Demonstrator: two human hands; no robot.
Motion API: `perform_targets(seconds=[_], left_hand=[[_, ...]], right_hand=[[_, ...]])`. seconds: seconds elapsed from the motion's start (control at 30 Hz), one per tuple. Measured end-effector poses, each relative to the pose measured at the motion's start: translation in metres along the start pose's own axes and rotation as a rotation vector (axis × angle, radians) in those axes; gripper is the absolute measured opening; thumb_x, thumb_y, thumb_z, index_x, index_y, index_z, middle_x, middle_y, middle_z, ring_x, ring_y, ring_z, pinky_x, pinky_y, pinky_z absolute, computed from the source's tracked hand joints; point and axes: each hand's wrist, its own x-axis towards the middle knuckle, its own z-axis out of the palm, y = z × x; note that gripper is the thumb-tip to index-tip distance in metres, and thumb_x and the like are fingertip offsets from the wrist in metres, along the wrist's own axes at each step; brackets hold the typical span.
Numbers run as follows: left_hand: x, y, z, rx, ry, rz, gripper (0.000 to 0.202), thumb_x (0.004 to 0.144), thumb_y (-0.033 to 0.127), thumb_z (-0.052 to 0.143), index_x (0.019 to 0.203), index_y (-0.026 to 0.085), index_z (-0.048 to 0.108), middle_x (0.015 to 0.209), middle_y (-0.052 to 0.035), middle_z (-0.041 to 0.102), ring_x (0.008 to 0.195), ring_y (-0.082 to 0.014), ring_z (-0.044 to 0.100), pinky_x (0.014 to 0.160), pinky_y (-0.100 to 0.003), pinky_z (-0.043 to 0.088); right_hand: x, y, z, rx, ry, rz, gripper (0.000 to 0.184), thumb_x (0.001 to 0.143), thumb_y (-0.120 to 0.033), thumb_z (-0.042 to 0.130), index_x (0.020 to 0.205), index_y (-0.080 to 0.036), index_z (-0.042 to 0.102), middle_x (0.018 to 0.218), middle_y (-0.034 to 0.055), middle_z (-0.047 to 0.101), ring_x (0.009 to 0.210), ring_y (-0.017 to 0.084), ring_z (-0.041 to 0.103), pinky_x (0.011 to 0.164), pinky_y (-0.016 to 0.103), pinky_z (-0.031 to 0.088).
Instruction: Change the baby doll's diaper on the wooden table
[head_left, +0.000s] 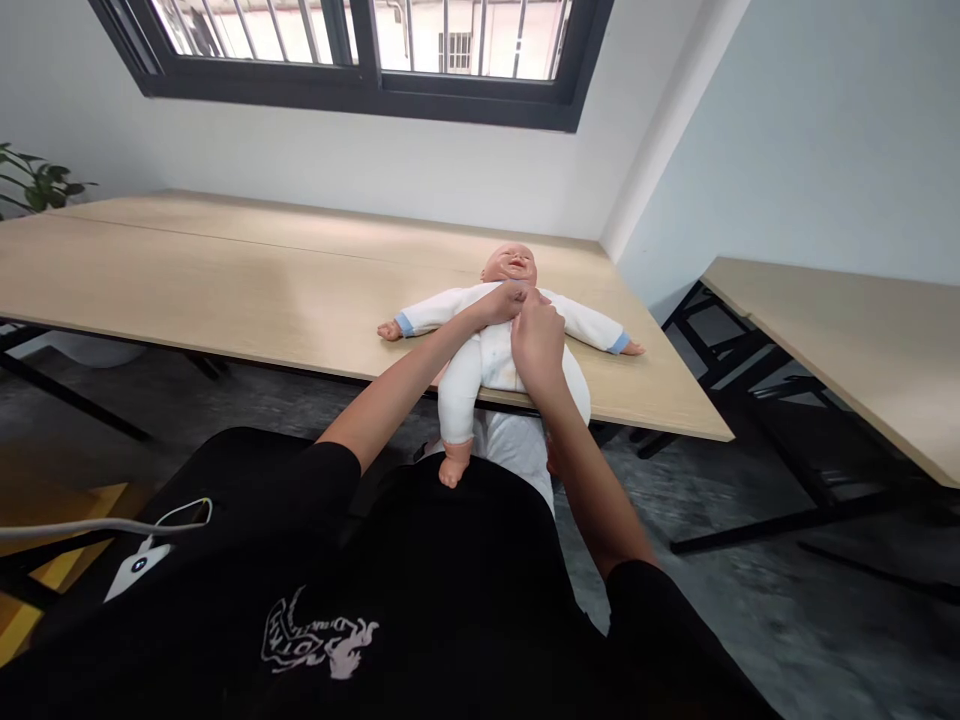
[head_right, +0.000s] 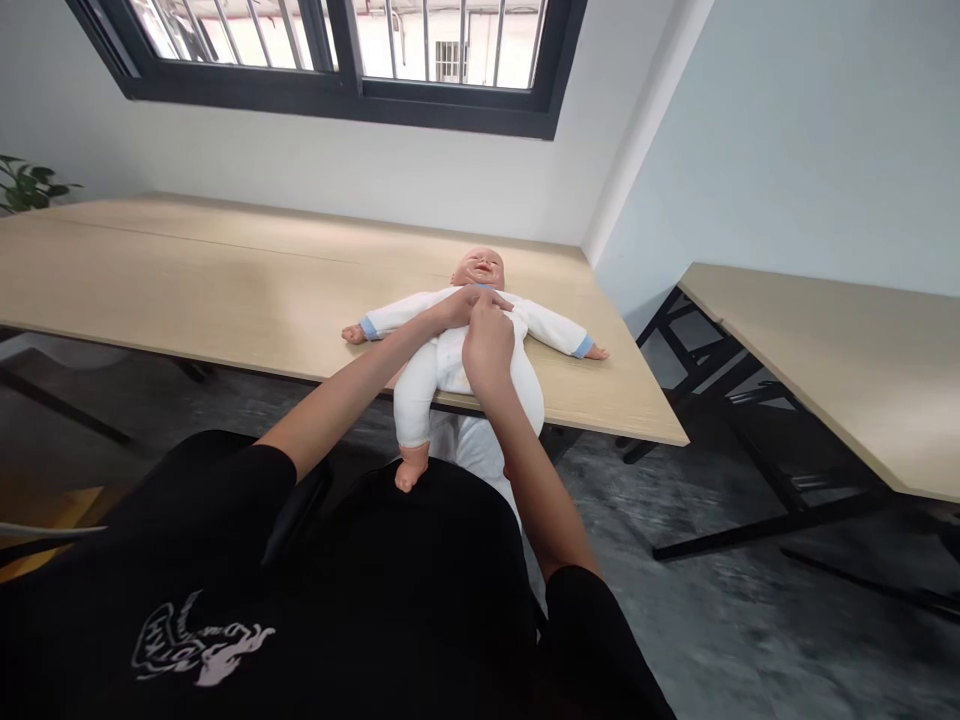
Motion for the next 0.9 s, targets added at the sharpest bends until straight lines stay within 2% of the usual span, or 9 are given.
perform_targets(seconds=[0.13, 0.27, 0.4, 0.5, 0.53, 0.6, 0.7, 0.8, 0.9], left_hand=[[0.000, 0.001, 0.002, -0.097, 0.029, -0.069, 0.017, 0.081, 0.023, 0.065, 0.087, 0.012, 0.077, 0.093, -0.0117, 0.077, 0.099, -0.0234, 0.068, 0.095, -0.038, 0.053], [-0.009, 0.005, 0.005, -0.059, 0.280, -0.127, 0.016, 0.084, 0.017, 0.059, 0.087, 0.011, 0.073, 0.097, -0.0128, 0.075, 0.099, -0.0227, 0.068, 0.097, -0.039, 0.052], [-0.047, 0.012, -0.001, 0.081, 0.570, -0.153, 0.018, 0.088, 0.015, 0.050, 0.091, 0.015, 0.068, 0.108, -0.0100, 0.072, 0.105, -0.0204, 0.066, 0.095, -0.034, 0.052], [-0.090, 0.014, -0.009, 0.269, 0.649, -0.266, 0.016, 0.090, 0.016, 0.048, 0.094, 0.016, 0.064, 0.105, -0.0089, 0.070, 0.101, -0.0194, 0.064, 0.092, -0.034, 0.052], [-0.103, 0.014, -0.011, 0.339, 0.629, -0.321, 0.016, 0.091, 0.016, 0.047, 0.095, 0.017, 0.062, 0.105, -0.0093, 0.069, 0.101, -0.0201, 0.063, 0.094, -0.036, 0.052], [-0.124, 0.014, -0.012, 0.494, 0.484, -0.426, 0.016, 0.091, 0.016, 0.045, 0.094, 0.017, 0.061, 0.107, -0.0111, 0.068, 0.105, -0.0231, 0.061, 0.100, -0.041, 0.049], [-0.138, 0.015, -0.011, 0.609, 0.271, -0.492, 0.011, 0.089, 0.017, 0.049, 0.089, 0.019, 0.060, 0.112, -0.0135, 0.066, 0.113, -0.0289, 0.056, 0.106, -0.048, 0.043], [-0.139, 0.017, -0.009, 0.593, 0.201, -0.494, 0.010, 0.086, 0.019, 0.054, 0.093, 0.020, 0.060, 0.124, -0.0146, 0.063, 0.123, -0.0333, 0.050, 0.108, -0.053, 0.039], [-0.136, 0.017, -0.012, 0.510, 0.177, -0.495, 0.010, 0.084, 0.020, 0.055, 0.094, 0.020, 0.059, 0.116, -0.0126, 0.064, 0.118, -0.0329, 0.051, 0.106, -0.053, 0.039]], right_hand=[[-0.007, -0.011, 0.003, -0.070, -0.069, -0.048, 0.052, 0.091, 0.006, 0.023, 0.136, 0.004, 0.050, 0.125, 0.0266, 0.061, 0.110, 0.031, 0.063, 0.085, 0.035, 0.049], [-0.011, -0.005, 0.009, -0.080, -0.036, -0.171, 0.057, 0.090, 0.007, 0.026, 0.144, 0.003, 0.045, 0.121, 0.0273, 0.062, 0.107, 0.032, 0.062, 0.086, 0.036, 0.047], [-0.010, 0.010, 0.017, 0.087, 0.020, -0.330, 0.048, 0.102, -0.013, 0.036, 0.148, -0.007, 0.047, 0.099, 0.0188, 0.068, 0.100, 0.032, 0.062, 0.091, 0.040, 0.045], [-0.009, 0.018, 0.022, 0.122, 0.047, -0.346, 0.046, 0.104, -0.025, 0.034, 0.143, -0.009, 0.054, 0.101, 0.0189, 0.068, 0.099, 0.032, 0.060, 0.092, 0.041, 0.045], [-0.009, 0.019, 0.024, 0.135, 0.055, -0.335, 0.047, 0.104, -0.027, 0.033, 0.141, -0.009, 0.056, 0.102, 0.0193, 0.068, 0.100, 0.032, 0.060, 0.093, 0.041, 0.044], [-0.009, 0.022, 0.026, 0.180, 0.073, -0.311, 0.048, 0.104, -0.030, 0.033, 0.137, -0.009, 0.060, 0.106, 0.0197, 0.068, 0.103, 0.033, 0.059, 0.095, 0.043, 0.044], [-0.009, 0.027, 0.029, 0.247, 0.102, -0.287, 0.049, 0.103, -0.033, 0.033, 0.132, -0.009, 0.064, 0.112, 0.0199, 0.068, 0.104, 0.035, 0.059, 0.096, 0.045, 0.044], [-0.011, 0.031, 0.029, 0.283, 0.123, -0.274, 0.049, 0.102, -0.035, 0.034, 0.126, -0.010, 0.068, 0.112, 0.0192, 0.069, 0.105, 0.035, 0.059, 0.097, 0.046, 0.044], [-0.012, 0.033, 0.030, 0.303, 0.138, -0.270, 0.047, 0.102, -0.036, 0.034, 0.121, -0.012, 0.071, 0.109, 0.0181, 0.070, 0.106, 0.035, 0.059, 0.098, 0.046, 0.044]])
